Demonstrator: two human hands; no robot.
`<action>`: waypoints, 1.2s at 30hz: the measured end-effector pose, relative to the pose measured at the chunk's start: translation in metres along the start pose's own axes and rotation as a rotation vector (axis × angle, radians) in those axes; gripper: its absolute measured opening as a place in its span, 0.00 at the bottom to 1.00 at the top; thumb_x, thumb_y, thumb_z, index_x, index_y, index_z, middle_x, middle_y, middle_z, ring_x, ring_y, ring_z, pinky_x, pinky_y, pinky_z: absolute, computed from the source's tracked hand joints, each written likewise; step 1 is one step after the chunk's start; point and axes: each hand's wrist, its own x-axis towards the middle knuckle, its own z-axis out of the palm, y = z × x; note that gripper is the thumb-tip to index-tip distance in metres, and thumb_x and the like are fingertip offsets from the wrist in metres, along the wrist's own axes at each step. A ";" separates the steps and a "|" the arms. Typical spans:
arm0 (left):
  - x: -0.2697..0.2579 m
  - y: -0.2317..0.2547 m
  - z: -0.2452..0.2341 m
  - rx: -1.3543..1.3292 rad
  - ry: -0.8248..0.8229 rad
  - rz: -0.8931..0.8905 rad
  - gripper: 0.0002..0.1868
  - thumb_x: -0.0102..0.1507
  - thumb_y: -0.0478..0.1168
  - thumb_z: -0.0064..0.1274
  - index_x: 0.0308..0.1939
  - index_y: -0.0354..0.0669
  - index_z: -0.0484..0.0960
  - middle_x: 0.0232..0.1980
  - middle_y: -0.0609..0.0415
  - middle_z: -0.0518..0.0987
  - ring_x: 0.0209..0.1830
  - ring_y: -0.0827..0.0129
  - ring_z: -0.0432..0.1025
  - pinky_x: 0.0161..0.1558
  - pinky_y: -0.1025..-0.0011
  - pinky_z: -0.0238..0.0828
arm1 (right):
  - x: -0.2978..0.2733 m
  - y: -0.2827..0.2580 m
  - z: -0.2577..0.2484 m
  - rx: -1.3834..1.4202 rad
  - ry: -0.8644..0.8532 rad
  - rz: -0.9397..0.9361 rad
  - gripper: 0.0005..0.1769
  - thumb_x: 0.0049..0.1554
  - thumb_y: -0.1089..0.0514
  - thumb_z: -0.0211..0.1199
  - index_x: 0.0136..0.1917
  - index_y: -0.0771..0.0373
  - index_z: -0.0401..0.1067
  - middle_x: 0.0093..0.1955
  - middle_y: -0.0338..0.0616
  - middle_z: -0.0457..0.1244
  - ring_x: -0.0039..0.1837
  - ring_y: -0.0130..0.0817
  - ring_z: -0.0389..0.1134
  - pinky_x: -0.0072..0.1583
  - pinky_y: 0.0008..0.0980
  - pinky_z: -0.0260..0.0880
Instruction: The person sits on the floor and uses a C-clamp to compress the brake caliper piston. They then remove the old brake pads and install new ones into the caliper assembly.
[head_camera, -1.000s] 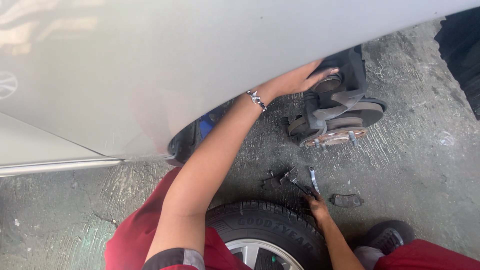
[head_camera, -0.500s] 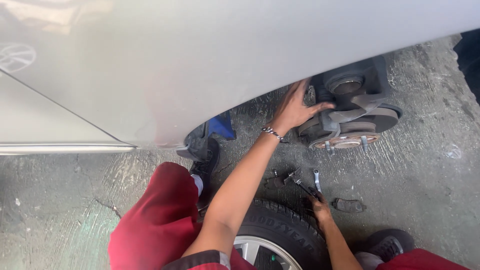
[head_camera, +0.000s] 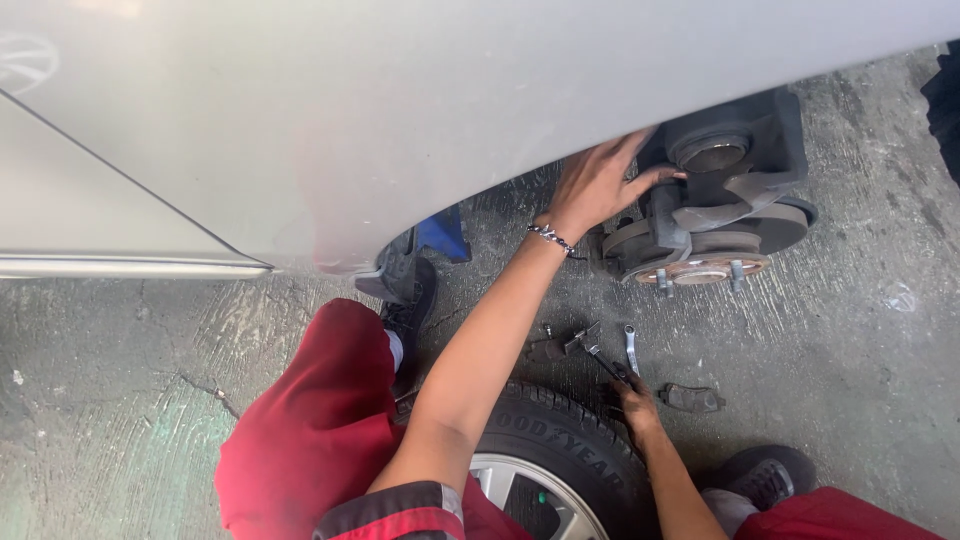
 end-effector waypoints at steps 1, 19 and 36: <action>0.000 0.004 -0.004 -0.001 -0.002 -0.002 0.41 0.61 0.65 0.57 0.70 0.45 0.72 0.64 0.45 0.80 0.62 0.51 0.77 0.63 0.55 0.75 | -0.005 -0.006 0.002 0.000 0.000 0.003 0.31 0.58 0.56 0.59 0.75 0.58 0.65 0.59 0.48 0.70 0.55 0.39 0.71 0.54 0.37 0.70; 0.008 -0.002 0.002 -0.081 0.042 0.044 0.48 0.60 0.73 0.57 0.79 0.67 0.57 0.77 0.56 0.69 0.76 0.53 0.67 0.74 0.53 0.68 | -0.014 -0.013 0.000 -0.105 0.023 0.033 0.32 0.60 0.55 0.60 0.76 0.61 0.62 0.63 0.47 0.68 0.60 0.37 0.70 0.60 0.35 0.69; 0.010 -0.007 0.056 -0.274 0.255 0.161 0.37 0.73 0.58 0.55 0.82 0.75 0.52 0.81 0.66 0.57 0.72 0.58 0.70 0.66 0.67 0.78 | 0.004 0.009 -0.024 -0.154 -0.081 -0.054 0.31 0.60 0.58 0.58 0.75 0.66 0.63 0.59 0.49 0.70 0.57 0.37 0.72 0.58 0.31 0.69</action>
